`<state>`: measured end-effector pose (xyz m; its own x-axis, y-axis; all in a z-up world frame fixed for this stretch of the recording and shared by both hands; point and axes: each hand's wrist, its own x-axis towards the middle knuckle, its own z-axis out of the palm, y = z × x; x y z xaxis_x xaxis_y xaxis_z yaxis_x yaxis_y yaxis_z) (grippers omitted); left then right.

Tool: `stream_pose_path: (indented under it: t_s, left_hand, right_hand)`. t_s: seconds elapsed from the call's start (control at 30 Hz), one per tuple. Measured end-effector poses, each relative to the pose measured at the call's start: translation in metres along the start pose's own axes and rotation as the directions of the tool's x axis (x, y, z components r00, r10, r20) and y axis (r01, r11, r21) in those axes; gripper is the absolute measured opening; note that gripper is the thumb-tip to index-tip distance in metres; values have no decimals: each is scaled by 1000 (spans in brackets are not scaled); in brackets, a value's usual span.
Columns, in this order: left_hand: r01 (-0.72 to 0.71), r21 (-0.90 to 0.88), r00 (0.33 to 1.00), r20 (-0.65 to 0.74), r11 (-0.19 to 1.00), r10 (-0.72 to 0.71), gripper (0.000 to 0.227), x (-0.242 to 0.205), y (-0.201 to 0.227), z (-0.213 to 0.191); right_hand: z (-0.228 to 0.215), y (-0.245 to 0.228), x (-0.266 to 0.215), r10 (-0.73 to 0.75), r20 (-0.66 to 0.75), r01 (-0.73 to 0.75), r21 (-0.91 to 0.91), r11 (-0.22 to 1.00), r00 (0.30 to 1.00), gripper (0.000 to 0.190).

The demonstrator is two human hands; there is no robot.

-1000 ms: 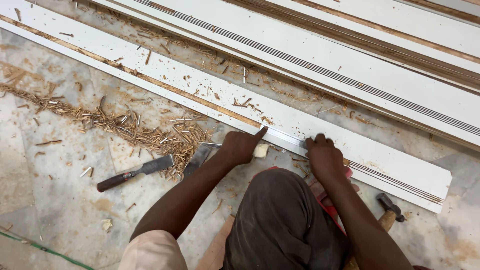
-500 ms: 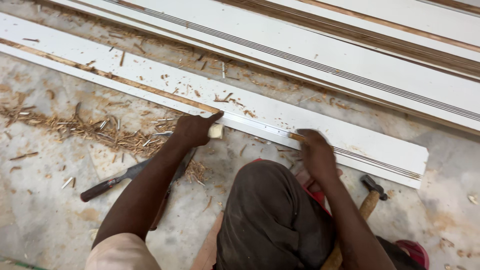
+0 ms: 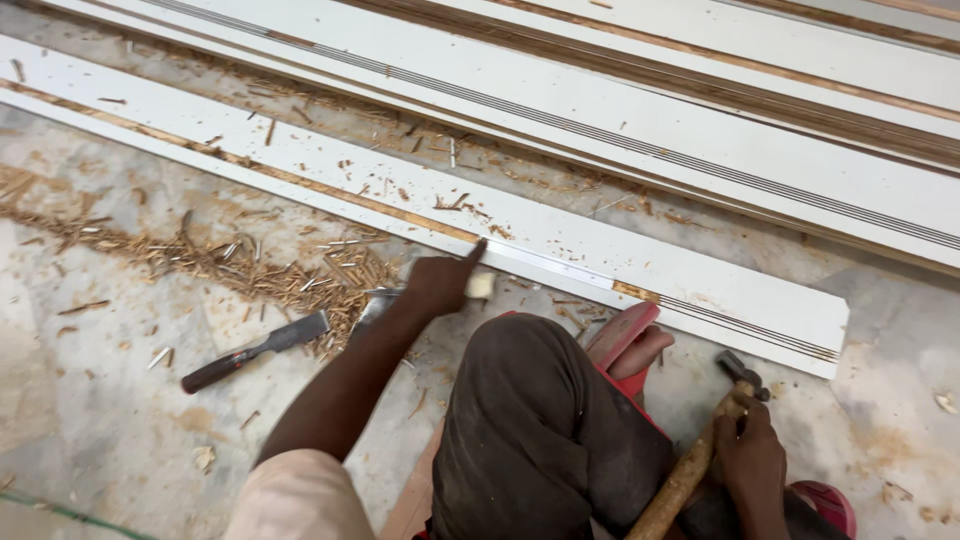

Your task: The person sits on the floor and uses a hammer and a small wooden block to repeatedly strike a long white wooden plank. The person adjusts the plank's position and continues hammering along its length.

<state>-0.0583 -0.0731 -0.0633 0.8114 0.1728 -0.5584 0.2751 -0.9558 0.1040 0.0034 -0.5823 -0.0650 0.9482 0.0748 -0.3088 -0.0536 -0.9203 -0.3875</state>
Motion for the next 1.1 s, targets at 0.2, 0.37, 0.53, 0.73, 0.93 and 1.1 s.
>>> stream_pose_path:
  t_s: [0.2, 0.37, 0.53, 0.73, 0.93, 1.1]
  left_hand:
    - [154, 7, 985, 82, 988, -154, 101, -10, -14, -9]
    - [235, 121, 966, 86, 965, -246, 97, -13, -80, -31]
    - [225, 96, 974, -8, 970, -225, 92, -21, -96, -26]
    - [200, -48, 979, 47, 979, -198, 95, -36, -71, -11]
    - [117, -64, 988, 106, 991, -110, 95, -30, -28, -9]
    - [-35, -179, 999, -24, 983, 31, 102, -15, 11, 11]
  right_hand:
    - [13, 1, 8, -120, -35, 120, 15, 993, 992, 52]
    - [11, -6, 6, -4, 33, 3, 29, 1000, 999, 50]
    - [-1, -40, -5, -318, -263, 266, -216, 940, 911, 44]
    - [2, -155, 48, -519, -187, 518, -58, 853, 834, 24]
    - [70, -262, 85, -782, 252, 819, -92, 567, 570, 34]
    - [87, -270, 87, -741, 349, 818, -276, 504, 574, 35]
